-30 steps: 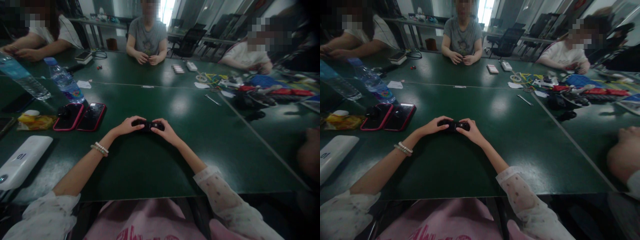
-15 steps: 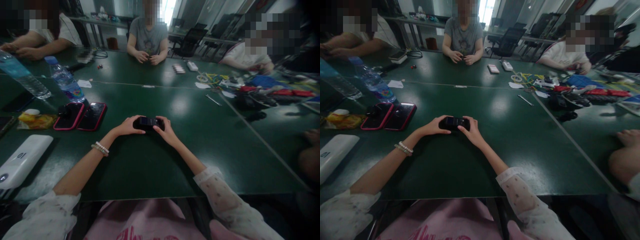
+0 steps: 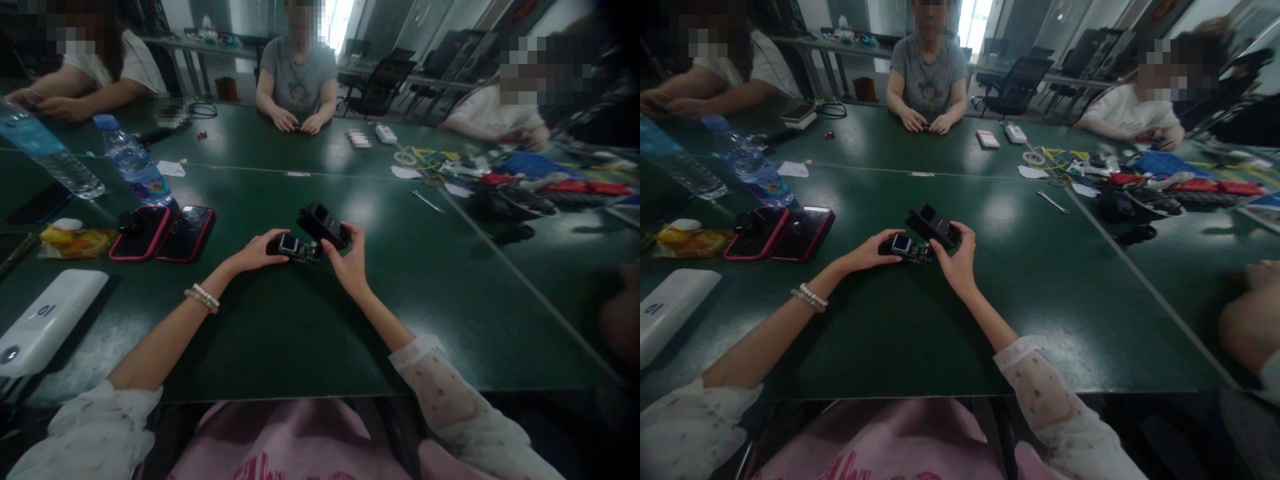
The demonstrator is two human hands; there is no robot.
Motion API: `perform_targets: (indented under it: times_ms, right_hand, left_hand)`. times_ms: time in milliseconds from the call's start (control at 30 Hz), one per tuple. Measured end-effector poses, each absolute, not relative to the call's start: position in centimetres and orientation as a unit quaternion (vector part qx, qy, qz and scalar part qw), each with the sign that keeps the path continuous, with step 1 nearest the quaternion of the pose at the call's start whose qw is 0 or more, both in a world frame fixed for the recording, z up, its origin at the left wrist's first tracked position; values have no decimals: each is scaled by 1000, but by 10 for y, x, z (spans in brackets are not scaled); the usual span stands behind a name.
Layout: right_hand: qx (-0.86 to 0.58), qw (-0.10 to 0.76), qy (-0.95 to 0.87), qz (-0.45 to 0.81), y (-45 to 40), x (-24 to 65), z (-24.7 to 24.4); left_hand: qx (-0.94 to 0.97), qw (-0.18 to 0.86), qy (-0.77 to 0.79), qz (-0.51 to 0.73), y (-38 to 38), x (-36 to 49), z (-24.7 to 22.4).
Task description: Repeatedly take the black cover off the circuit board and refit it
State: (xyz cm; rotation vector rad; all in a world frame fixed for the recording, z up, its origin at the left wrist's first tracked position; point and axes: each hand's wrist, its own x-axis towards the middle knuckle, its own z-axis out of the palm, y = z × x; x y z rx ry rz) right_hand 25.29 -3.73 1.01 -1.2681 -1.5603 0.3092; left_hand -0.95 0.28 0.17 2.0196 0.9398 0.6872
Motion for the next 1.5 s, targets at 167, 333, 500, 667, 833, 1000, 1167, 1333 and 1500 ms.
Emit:
perform_targets:
  times_ms: [167, 333, 500, 667, 833, 1000, 1167, 1333, 1500]
  right_hand:
    - [-602, 526, -594, 88, -21, 276, -1]
    - [-680, 448, -565, 133, -12, 280, -15]
    - [-683, 408, -596, 108, -13, 276, -16]
    - [-694, 386, -600, 97, -13, 277, -16]
    - [-688, 390, -603, 101, -16, 277, -15]
    - [-681, 391, -610, 106, -18, 278, -14]
    - [-668, 412, -612, 100, -18, 279, -15]
    - [-666, 408, -618, 98, -18, 279, -15]
    - [-658, 419, -616, 112, -17, 281, -17]
  left_hand:
    - [801, 400, 365, 254, 4, -11, 2]
    - [801, 396, 373, 249, 3, -10, 3]
    - [802, 391, 373, 253, 3, -9, 4]
    - [807, 385, 369, 253, 1, -9, 7]
    - [812, 379, 365, 252, -1, -10, 6]
    - [814, 378, 360, 255, -1, -10, 2]
    - [810, 384, 362, 254, -2, -10, 3]
    - [809, 386, 361, 257, -2, -10, 4]
    - [807, 382, 372, 254, 0, -10, -1]
